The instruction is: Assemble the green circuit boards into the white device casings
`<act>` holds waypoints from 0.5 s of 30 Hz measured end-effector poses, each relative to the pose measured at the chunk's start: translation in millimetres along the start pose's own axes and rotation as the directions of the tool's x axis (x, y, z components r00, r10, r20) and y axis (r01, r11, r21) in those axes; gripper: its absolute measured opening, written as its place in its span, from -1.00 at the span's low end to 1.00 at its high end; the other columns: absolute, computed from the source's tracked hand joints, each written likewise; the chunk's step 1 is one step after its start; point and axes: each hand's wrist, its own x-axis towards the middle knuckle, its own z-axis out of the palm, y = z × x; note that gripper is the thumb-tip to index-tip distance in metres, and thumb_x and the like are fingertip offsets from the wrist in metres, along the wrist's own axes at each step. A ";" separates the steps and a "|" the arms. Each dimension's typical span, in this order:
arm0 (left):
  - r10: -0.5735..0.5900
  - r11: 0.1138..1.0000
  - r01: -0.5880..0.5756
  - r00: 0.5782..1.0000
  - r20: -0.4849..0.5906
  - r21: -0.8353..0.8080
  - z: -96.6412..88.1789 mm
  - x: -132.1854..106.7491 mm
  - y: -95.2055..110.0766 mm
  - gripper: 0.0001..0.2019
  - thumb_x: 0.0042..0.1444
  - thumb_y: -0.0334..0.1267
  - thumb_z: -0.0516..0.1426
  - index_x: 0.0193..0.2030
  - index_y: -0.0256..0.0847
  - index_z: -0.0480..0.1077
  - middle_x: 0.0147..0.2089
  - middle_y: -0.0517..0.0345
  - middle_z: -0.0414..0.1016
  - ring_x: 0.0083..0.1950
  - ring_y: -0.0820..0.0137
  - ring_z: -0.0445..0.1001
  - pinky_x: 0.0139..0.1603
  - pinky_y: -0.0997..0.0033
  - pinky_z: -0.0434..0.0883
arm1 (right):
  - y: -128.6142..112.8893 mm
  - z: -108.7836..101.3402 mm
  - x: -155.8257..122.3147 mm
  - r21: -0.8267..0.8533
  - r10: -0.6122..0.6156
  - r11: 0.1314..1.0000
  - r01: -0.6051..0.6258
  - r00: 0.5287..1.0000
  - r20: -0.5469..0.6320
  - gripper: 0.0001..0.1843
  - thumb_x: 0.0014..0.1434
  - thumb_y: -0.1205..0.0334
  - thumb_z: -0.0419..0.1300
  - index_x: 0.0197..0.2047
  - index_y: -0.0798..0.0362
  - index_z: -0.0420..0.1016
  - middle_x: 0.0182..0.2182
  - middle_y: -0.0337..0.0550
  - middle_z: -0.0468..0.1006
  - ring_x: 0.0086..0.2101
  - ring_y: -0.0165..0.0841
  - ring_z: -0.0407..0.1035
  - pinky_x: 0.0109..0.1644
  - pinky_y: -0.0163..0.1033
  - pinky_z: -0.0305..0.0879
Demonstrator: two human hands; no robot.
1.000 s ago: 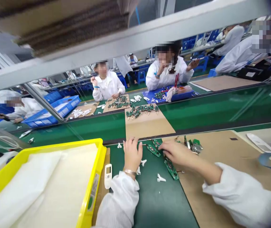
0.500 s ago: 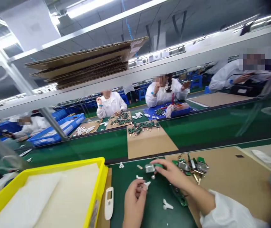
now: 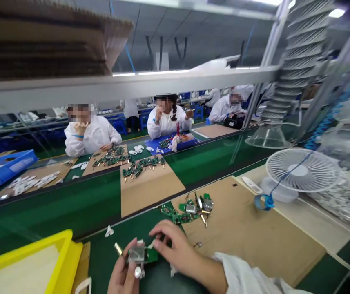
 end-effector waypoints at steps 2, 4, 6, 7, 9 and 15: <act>-0.047 0.994 0.051 0.998 0.045 -0.093 3.0 -6.3 3.2 -0.50 -0.16 -0.04 0.41 -0.05 -0.16 0.55 0.00 -0.02 0.58 0.02 0.21 0.55 -0.03 0.39 0.52 | -4.0 -6.9 -3.4 -0.158 -0.196 0.969 0.189 0.980 -0.026 -0.81 0.21 0.20 0.17 -0.19 0.09 0.54 -0.25 -0.06 0.50 -0.27 -0.34 0.41 -0.20 -0.24 0.35; -0.022 0.982 0.051 0.987 0.156 -0.183 6.8 -11.7 4.7 -0.50 -0.13 -0.10 0.40 -0.02 -0.21 0.54 -0.01 -0.06 0.57 -0.05 0.24 0.56 0.01 0.34 0.50 | -3.5 -11.4 -5.2 -0.122 -0.184 0.976 0.182 0.983 0.001 -0.83 0.23 0.24 0.15 -0.16 0.07 0.53 -0.25 -0.08 0.50 -0.26 -0.34 0.40 -0.16 -0.22 0.34; -0.032 0.975 0.086 0.968 0.249 -0.207 9.5 -14.9 3.9 -0.51 -0.04 -0.07 0.35 0.02 -0.25 0.53 -0.07 -0.08 0.57 -0.11 0.25 0.56 -0.02 0.28 0.51 | 0.5 -14.0 -5.9 -0.093 -0.174 0.980 0.175 0.984 0.027 -0.85 0.23 0.27 0.16 -0.16 0.06 0.52 -0.23 -0.08 0.49 -0.25 -0.34 0.39 -0.16 -0.23 0.33; -0.042 0.974 0.101 0.960 0.276 -0.205 10.2 -16.0 3.1 -0.51 0.00 -0.07 0.33 0.05 -0.25 0.51 -0.08 -0.08 0.56 -0.14 0.28 0.55 -0.04 0.30 0.52 | 2.7 -14.9 -6.3 -0.131 -0.212 0.968 0.215 0.977 0.037 -0.85 0.24 0.28 0.14 -0.15 0.06 0.51 -0.23 -0.08 0.49 -0.27 -0.35 0.39 -0.18 -0.24 0.34; -0.062 0.971 0.128 0.951 0.304 -0.202 11.0 -17.7 1.8 -0.52 0.06 -0.07 0.29 0.09 -0.24 0.49 -0.11 -0.04 0.55 -0.20 0.35 0.54 -0.09 0.36 0.52 | 5.5 -16.3 -7.9 -0.183 -0.265 0.944 0.274 0.962 0.072 -0.86 0.26 0.31 0.13 -0.13 0.05 0.49 -0.23 -0.11 0.49 -0.30 -0.38 0.38 -0.22 -0.27 0.35; -0.081 0.973 0.146 0.942 0.325 -0.181 13.3 -19.5 2.9 -0.62 0.15 -0.10 0.23 0.07 -0.20 0.49 -0.16 0.01 0.55 -0.24 0.42 0.52 -0.21 0.49 0.51 | 0.8 -18.4 -13.8 -0.250 -0.331 0.899 0.360 0.931 0.151 -0.82 0.24 0.34 0.19 -0.07 0.02 0.45 -0.21 -0.15 0.47 -0.32 -0.42 0.36 -0.28 -0.32 0.37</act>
